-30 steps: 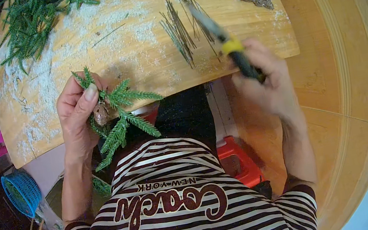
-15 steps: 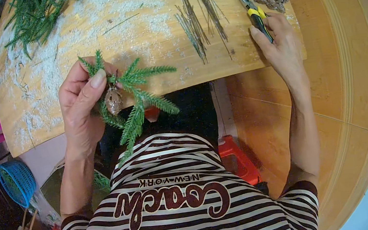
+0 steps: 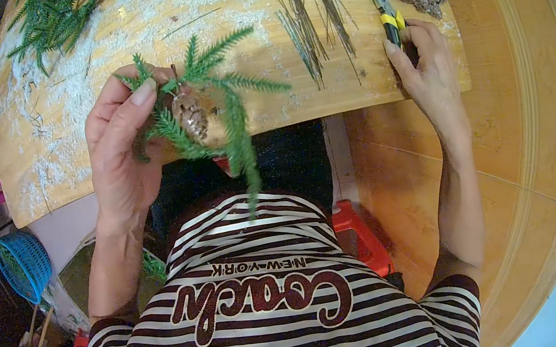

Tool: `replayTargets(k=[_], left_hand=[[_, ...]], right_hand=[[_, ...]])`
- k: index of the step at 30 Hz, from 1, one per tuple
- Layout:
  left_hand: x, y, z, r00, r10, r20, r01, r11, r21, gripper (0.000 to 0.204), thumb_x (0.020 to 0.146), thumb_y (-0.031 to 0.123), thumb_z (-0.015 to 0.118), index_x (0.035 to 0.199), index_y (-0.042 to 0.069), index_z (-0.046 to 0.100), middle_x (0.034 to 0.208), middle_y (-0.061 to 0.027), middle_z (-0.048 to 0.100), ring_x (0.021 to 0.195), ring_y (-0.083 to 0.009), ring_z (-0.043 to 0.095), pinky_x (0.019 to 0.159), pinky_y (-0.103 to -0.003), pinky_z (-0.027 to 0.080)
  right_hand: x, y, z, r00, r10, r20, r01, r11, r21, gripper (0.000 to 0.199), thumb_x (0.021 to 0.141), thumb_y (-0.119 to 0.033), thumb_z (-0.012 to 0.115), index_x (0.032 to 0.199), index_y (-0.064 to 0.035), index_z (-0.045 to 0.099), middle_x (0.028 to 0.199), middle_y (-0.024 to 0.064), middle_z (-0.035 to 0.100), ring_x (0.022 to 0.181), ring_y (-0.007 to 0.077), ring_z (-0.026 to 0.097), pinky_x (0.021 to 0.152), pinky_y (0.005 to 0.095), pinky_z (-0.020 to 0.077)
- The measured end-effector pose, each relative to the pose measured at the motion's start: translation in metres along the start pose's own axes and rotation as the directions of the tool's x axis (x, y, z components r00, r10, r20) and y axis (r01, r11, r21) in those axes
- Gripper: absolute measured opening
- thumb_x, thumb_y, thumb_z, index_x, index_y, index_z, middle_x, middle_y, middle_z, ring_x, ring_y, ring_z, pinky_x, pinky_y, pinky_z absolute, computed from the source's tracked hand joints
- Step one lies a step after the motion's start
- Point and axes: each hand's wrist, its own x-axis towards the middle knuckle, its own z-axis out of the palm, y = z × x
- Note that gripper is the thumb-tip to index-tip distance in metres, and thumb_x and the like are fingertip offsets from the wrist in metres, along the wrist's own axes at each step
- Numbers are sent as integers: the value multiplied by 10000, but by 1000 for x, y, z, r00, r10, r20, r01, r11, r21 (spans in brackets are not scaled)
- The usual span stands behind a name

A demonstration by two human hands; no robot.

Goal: Assembling artificial pine branches and decorative pinecones using wire and pliers at a workbench.

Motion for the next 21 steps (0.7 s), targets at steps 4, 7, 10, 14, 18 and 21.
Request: replayTargets(k=[4,7,10,14,18,21], left_hand=[[-1,0,1,1000,-1,-6,2,1000,26,127,893,78,559,999,7,561,876,-58,637,766,-75,591,691,-197,474],[-2,-1,1,1000,17,-20,-16,998,53,131,889,71,568,1005,11,559,876,-52,636,771,-68,585,694,-191,468],[-3,-2,2,998,67,-9,-66,994,83,139,892,76,575,1011,6,559,879,-50,634,773,-60,575,695,-184,460],[-5,-5,5,989,136,64,-144,978,149,152,899,90,575,1020,0,557,883,-49,633,778,-58,572,696,-181,455],[-8,-4,7,983,164,80,-176,971,164,163,902,96,576,1028,-6,556,882,-47,633,788,-60,572,711,-183,453],[-9,-4,4,986,141,83,-152,977,151,179,888,84,573,1035,-17,553,1000,-97,604,916,-119,560,830,-243,441]], right_hand=[[0,-7,-3,963,-174,-207,159,983,-89,192,856,-150,609,976,-3,577,1070,126,555,919,248,538,798,340,427],[-2,-29,-12,935,-169,-311,186,982,26,149,847,-95,609,956,1,578,1024,106,554,853,208,532,739,305,430],[-7,-66,-29,951,-9,-310,114,939,324,103,835,-37,605,925,8,582,950,85,556,780,162,517,682,257,421],[-10,-118,-35,936,-239,-257,333,835,438,74,774,44,605,840,15,586,768,93,559,616,179,511,525,255,418],[-9,-151,-23,937,-307,-165,347,788,508,66,783,4,636,837,19,601,704,62,524,560,114,474,488,234,355],[-6,-160,-10,927,-355,-122,367,791,489,124,765,-23,664,864,18,602,645,65,483,487,146,448,435,262,334]])
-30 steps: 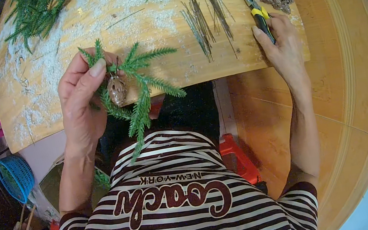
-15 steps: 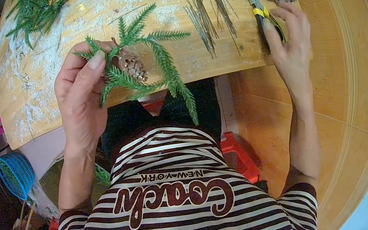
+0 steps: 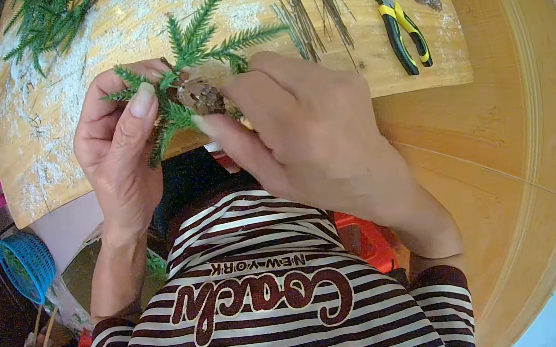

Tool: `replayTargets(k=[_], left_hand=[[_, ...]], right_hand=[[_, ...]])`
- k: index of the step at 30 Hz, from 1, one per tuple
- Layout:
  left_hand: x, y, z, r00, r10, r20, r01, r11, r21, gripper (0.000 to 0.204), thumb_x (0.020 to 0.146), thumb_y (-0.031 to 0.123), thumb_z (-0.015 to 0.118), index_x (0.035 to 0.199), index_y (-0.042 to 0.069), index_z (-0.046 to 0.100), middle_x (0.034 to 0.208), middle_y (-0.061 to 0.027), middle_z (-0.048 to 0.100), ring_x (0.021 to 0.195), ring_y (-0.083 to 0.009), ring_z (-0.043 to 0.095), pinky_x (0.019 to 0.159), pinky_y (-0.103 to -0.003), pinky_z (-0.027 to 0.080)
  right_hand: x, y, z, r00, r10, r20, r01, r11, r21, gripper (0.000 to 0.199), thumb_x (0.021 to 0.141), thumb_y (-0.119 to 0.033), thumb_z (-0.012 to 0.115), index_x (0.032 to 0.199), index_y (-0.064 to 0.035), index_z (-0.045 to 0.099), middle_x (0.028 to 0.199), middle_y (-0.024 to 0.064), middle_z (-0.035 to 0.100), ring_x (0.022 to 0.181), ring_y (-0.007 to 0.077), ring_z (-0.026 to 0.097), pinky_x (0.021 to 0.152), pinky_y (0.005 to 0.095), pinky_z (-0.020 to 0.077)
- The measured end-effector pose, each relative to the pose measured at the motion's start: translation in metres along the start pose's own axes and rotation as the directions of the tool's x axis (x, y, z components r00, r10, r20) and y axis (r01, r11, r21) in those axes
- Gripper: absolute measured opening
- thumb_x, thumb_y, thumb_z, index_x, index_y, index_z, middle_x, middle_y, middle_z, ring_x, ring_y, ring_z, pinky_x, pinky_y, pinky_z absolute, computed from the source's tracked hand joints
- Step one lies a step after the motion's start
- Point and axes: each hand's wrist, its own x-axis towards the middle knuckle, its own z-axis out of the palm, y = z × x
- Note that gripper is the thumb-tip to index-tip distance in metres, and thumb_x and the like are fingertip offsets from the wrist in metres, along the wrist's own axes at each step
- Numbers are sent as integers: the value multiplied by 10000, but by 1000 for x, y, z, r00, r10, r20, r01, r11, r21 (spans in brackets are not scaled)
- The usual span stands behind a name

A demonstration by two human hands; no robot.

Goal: Assembling artificial pine branches and decorative pinecones using wire and pliers at a workbench.

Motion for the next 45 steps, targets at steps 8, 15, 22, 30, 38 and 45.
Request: replayTargets(k=[8,15,22,30,38,45], left_hand=[[0,-3,-2,999,29,-21,-29,999,-33,170,904,83,572,1035,-22,553,933,-71,620,831,-76,570,744,-194,456],[1,-4,-4,1000,18,-4,-18,1000,-10,169,910,89,565,1035,-24,552,917,-68,619,830,-75,566,741,-193,454],[3,-5,-5,1000,25,-12,-25,1000,1,160,910,91,564,1026,-19,555,898,-66,621,807,-69,563,721,-182,450],[3,20,-32,990,65,-126,-57,996,72,164,881,59,578,1031,-3,570,896,-56,631,779,-72,576,674,-170,449],[4,79,-109,810,529,-254,-296,742,602,196,858,74,585,1050,37,592,950,-62,645,844,-125,627,691,-205,497],[-1,115,-201,889,110,-444,0,970,241,197,885,120,565,1069,58,595,958,-25,633,896,-96,596,707,-215,485]], right_hand=[[5,1,13,997,64,32,-63,997,-41,175,755,-55,684,885,2,583,612,55,437,477,144,417,442,274,321],[5,3,15,994,104,-30,-101,992,71,156,756,-55,684,855,-7,575,604,31,421,482,103,367,445,242,284],[4,4,15,992,113,-54,-107,989,101,130,762,-45,680,839,-7,582,611,23,456,480,93,379,444,236,290],[4,5,5,999,3,-35,2,989,147,44,783,-6,630,805,-6,592,611,44,470,484,122,418,447,254,309],[2,13,9,999,-43,1,41,974,224,42,773,25,603,807,2,594,594,68,474,483,169,450,443,285,324],[-3,22,14,995,-90,-32,95,952,291,69,768,44,598,827,11,588,585,77,466,487,188,458,446,298,335]])
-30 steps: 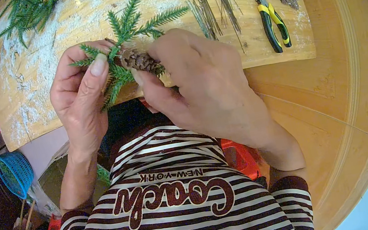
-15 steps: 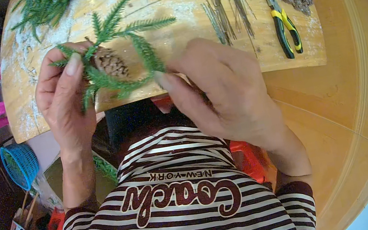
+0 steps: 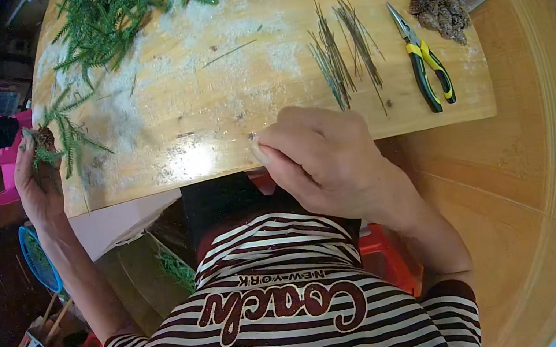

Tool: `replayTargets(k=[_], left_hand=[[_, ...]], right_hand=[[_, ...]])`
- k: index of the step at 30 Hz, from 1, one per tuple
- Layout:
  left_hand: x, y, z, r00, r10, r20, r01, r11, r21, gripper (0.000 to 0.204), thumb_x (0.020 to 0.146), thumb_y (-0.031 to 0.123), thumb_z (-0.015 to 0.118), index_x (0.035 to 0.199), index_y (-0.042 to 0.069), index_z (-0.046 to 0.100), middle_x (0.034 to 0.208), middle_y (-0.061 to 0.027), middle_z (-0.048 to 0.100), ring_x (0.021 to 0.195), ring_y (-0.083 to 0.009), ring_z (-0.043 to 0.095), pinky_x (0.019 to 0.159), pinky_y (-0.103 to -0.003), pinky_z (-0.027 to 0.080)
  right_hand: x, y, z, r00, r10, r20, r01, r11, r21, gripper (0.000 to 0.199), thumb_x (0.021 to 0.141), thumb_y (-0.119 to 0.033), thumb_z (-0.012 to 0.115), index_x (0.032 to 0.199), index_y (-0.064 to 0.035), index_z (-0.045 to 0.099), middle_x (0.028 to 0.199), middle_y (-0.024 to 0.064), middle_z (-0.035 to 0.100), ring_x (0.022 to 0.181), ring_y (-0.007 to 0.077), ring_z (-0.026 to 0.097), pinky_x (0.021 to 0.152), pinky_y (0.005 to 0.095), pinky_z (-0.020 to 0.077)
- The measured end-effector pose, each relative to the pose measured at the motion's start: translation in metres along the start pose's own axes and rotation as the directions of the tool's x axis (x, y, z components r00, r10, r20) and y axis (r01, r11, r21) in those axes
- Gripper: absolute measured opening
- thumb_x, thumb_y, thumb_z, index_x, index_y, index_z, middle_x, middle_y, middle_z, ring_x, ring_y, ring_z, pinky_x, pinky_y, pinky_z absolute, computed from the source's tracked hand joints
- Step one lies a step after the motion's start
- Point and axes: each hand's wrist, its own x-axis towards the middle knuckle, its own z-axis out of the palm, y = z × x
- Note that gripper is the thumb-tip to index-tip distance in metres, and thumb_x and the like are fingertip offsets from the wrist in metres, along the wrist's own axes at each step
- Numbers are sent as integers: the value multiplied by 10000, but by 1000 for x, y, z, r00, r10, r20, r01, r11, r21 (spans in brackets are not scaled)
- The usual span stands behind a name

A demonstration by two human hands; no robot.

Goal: Assembling artificial pine branches and decorative pinecones using wire and pliers at a workbench.

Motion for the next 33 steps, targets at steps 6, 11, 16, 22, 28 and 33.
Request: replayTargets(k=[6,11,16,22,28,33], left_hand=[[12,-3,-6,990,128,-61,-56,744,665,256,907,176,564,1120,34,579,966,-15,619,849,-76,561,764,-218,440],[22,1,-8,948,290,132,-267,496,826,357,922,233,550,1199,8,544,1104,-82,596,990,-135,558,858,-264,433],[2,9,36,832,541,121,-390,416,822,303,915,176,563,1159,-4,556,1048,-55,595,927,-111,533,818,-244,427],[-25,5,87,822,502,270,-533,510,675,238,909,134,564,1101,-1,598,1075,-79,602,991,-148,545,864,-261,421],[-50,-9,149,664,528,529,-747,446,493,158,877,72,571,997,-18,619,1003,-108,615,903,-174,570,786,-276,448],[-66,-22,171,654,490,576,-750,523,406,122,856,46,581,943,-35,608,948,-128,615,853,-197,587,745,-283,459]], right_hand=[[-7,1,-9,998,56,17,-55,998,-27,98,765,61,600,850,17,580,603,86,480,497,202,471,454,301,349],[-18,10,-16,996,84,-23,-85,996,-40,79,781,45,592,850,10,578,617,92,481,514,207,481,468,291,359],[-27,25,-37,971,207,-121,-228,953,-199,46,813,-6,583,855,7,570,651,100,505,543,197,497,499,268,383],[-18,37,-60,873,472,-125,-488,831,-268,110,813,-82,612,805,5,545,647,97,533,538,177,508,509,268,404],[-2,46,-56,907,421,28,-281,653,-703,164,771,-131,594,692,-5,523,611,148,566,553,281,572,539,364,454],[6,50,-59,847,526,74,-272,549,-790,149,749,-132,558,670,-8,541,660,195,590,628,365,592,595,429,470]])
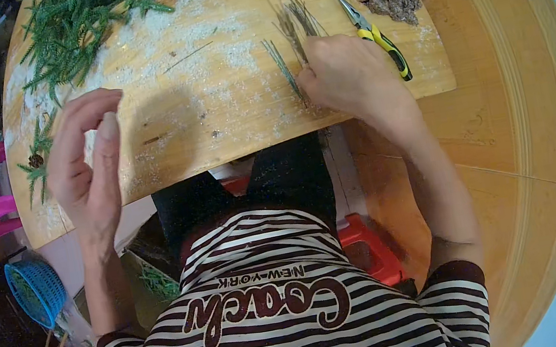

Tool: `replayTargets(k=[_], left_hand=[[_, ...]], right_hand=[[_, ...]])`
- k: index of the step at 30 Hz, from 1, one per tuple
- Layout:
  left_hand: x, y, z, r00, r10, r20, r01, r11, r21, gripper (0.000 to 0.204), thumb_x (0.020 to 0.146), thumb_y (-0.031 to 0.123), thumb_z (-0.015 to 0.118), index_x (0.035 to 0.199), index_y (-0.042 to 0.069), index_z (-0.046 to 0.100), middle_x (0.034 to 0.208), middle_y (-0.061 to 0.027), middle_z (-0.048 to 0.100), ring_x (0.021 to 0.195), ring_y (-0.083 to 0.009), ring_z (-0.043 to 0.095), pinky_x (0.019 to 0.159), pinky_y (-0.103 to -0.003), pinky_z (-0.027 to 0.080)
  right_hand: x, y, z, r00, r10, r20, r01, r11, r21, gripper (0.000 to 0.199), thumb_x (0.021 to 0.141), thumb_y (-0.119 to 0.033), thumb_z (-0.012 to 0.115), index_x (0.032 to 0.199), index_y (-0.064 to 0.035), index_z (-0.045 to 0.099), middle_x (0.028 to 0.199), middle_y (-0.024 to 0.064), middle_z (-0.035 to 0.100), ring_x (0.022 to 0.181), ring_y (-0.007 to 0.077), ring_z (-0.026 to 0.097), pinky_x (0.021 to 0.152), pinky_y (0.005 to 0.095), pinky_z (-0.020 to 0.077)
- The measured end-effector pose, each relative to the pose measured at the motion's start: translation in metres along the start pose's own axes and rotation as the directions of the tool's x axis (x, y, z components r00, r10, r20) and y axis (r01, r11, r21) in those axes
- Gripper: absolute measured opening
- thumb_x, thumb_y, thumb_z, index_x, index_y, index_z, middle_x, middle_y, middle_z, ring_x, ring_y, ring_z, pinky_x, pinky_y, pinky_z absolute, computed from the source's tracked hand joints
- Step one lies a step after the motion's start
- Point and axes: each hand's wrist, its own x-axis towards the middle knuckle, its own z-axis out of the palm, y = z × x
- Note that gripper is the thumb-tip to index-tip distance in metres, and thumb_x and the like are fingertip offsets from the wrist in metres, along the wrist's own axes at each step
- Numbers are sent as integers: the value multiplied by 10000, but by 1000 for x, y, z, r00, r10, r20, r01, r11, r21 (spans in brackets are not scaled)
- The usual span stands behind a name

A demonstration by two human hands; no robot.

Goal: Assembling artificial pine branches and decorative pinecones using wire and pliers at a workbench.

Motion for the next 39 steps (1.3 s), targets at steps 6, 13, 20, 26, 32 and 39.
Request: replayTargets(k=[6,13,20,26,32,39], left_hand=[[-8,4,16,997,-45,56,53,987,-151,91,837,8,580,914,-38,597,880,-125,602,752,-187,583,666,-255,460],[-11,6,30,990,-95,105,117,965,-233,61,831,-5,577,883,-35,589,828,-113,592,688,-172,566,615,-250,450],[-9,9,44,986,-83,147,122,953,-278,42,830,-5,574,860,-31,587,777,-107,573,642,-179,542,588,-258,436],[-2,21,64,910,-235,343,368,839,-401,145,889,110,555,921,-23,601,833,-53,593,710,-113,525,643,-216,410],[12,33,92,805,-333,491,588,557,-587,205,917,191,559,972,0,611,835,4,602,711,-47,507,636,-174,388],[19,28,106,778,-352,520,624,341,-703,166,898,192,591,891,28,616,698,25,563,608,-21,464,547,-162,345]], right_hand=[[-4,5,-1,999,32,-15,-32,999,6,132,767,-120,544,698,-7,542,668,195,589,628,364,584,583,429,454],[-10,7,-4,998,51,-36,-47,993,107,84,780,-78,534,741,-6,551,672,194,582,639,366,573,570,432,431],[-18,11,-2,992,21,-128,1,985,173,82,808,-55,542,760,11,535,642,148,566,571,273,561,532,365,421],[-38,-13,-14,985,77,-154,12,864,503,65,823,-32,553,784,11,524,613,61,499,553,111,469,500,269,376],[-49,-36,-18,980,-2,-199,126,781,612,50,815,-25,570,802,2,529,620,36,469,546,87,432,489,249,360],[-48,-41,-12,955,-86,-282,238,789,567,76,840,-68,582,829,-5,540,624,49,475,536,120,438,489,258,359]])
